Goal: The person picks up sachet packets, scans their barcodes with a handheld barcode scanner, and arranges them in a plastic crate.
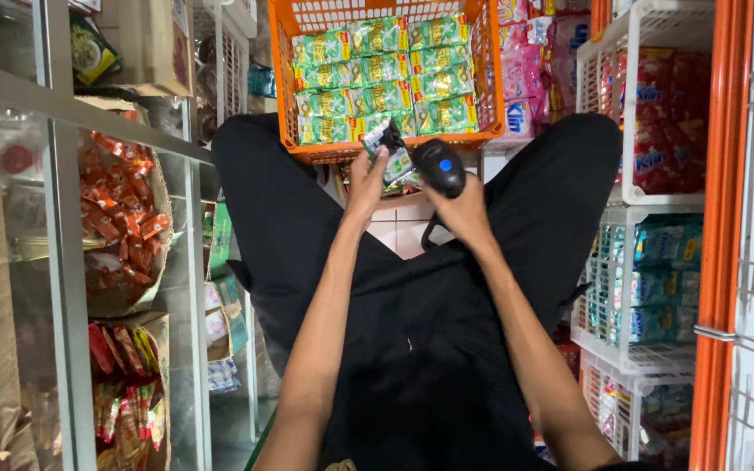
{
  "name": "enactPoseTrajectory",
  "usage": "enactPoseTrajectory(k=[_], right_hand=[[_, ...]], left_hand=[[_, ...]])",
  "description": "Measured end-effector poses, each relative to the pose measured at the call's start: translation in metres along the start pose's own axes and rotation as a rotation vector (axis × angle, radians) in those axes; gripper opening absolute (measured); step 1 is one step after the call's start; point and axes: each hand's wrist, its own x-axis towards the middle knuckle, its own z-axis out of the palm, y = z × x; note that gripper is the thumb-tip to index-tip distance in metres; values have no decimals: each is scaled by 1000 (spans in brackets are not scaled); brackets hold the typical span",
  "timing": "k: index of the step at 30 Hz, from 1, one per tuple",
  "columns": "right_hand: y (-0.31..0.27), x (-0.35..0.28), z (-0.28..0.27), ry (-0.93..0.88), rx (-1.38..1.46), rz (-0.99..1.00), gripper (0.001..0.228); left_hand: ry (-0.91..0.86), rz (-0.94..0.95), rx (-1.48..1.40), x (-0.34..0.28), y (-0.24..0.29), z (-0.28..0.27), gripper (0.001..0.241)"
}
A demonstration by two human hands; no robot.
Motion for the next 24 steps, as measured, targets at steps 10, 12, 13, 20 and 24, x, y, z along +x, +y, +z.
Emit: enactPoseTrajectory(k=[10, 12, 13, 20, 24], right_hand=[[-6, -5, 12, -105, -77, 21, 27], [-7, -5, 11, -106, -23, -120, 27], [-7, -4, 11, -109, -24, -121, 27], [-15, -6, 12, -143, -19, -102, 25], [-22, -6, 11, -79, 42, -27, 26]], left_hand=[[-63, 3, -28, -6, -1, 10, 27], [-26, -17, 13, -7, 3, 9, 27], [-22, -16, 12, -6, 5, 8, 27], [-2, 62, 17, -6, 1, 7, 26], [-16, -43, 230, -6, -3, 6, 27]])
